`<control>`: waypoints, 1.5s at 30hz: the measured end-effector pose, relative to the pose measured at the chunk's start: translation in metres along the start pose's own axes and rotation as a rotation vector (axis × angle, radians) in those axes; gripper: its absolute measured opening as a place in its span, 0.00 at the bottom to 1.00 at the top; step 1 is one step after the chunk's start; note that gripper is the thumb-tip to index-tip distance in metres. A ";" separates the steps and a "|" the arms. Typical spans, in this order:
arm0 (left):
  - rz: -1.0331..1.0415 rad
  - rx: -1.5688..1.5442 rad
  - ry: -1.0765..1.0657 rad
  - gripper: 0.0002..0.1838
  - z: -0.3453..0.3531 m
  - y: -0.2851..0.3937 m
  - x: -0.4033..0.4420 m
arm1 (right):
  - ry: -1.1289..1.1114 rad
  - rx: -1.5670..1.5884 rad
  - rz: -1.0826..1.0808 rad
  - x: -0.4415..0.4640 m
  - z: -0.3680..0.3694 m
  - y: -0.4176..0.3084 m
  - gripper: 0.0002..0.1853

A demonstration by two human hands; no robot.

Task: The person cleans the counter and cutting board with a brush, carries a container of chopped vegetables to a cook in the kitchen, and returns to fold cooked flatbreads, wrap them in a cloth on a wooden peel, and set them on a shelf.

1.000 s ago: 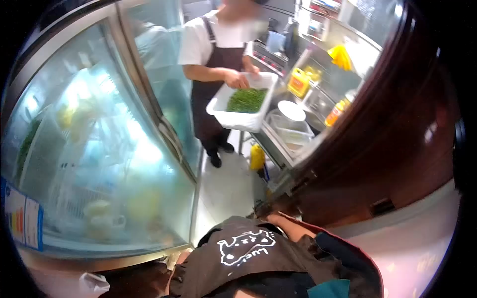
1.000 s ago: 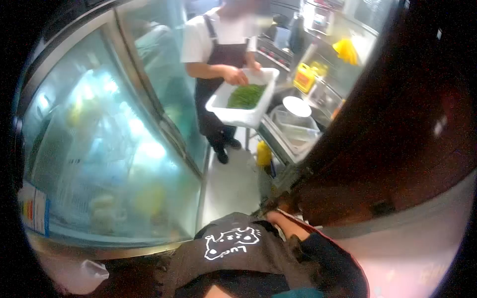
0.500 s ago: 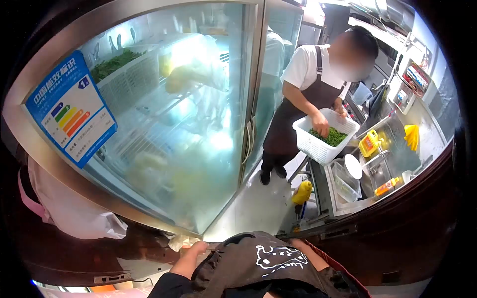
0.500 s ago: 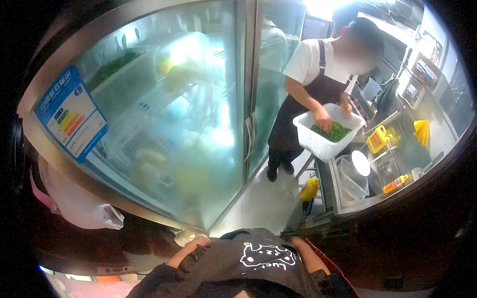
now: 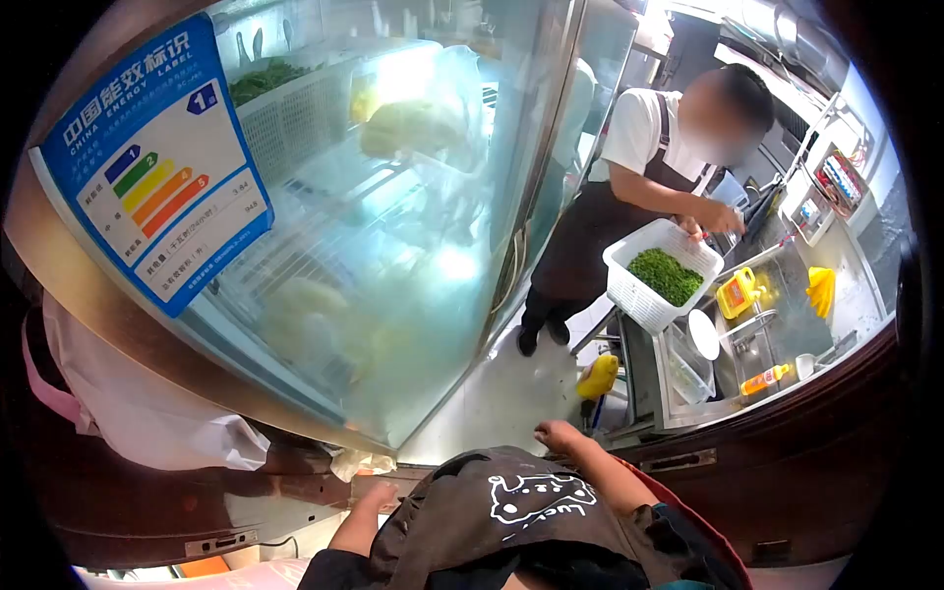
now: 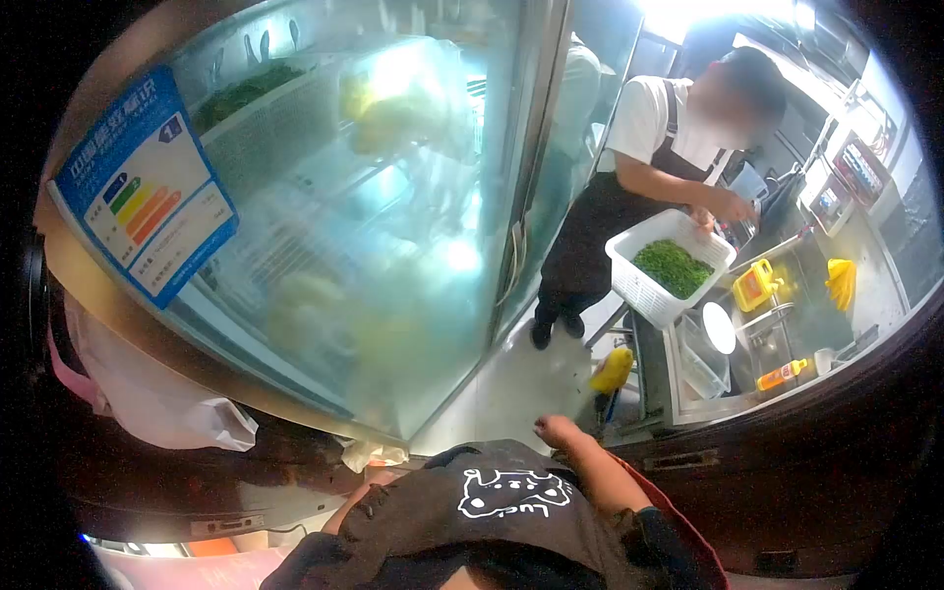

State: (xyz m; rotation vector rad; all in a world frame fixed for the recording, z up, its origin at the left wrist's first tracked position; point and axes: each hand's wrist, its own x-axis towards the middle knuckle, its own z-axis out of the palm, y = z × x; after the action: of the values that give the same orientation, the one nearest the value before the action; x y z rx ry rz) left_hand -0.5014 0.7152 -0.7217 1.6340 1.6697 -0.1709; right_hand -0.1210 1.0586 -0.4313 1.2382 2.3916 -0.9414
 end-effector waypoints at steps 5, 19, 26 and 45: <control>-0.017 -0.035 0.035 0.11 0.009 -0.014 -0.009 | 0.170 0.098 -0.082 0.039 -0.036 -0.036 0.20; -0.043 -0.214 0.154 0.14 0.014 -0.029 -0.038 | 0.943 0.211 -0.658 0.078 -0.220 -0.198 0.29; -0.197 -0.581 0.258 0.16 -0.033 0.042 -0.078 | 1.273 0.026 -0.695 0.040 -0.320 -0.312 0.30; 0.251 -0.547 0.335 0.28 -0.285 0.208 0.027 | 1.077 -0.173 -0.771 -0.049 -0.193 -0.158 0.12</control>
State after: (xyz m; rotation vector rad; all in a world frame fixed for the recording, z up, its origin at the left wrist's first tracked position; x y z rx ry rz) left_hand -0.4329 0.9390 -0.4559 1.4723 1.5427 0.6611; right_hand -0.2114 1.0911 -0.1962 0.8177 3.8411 -0.1148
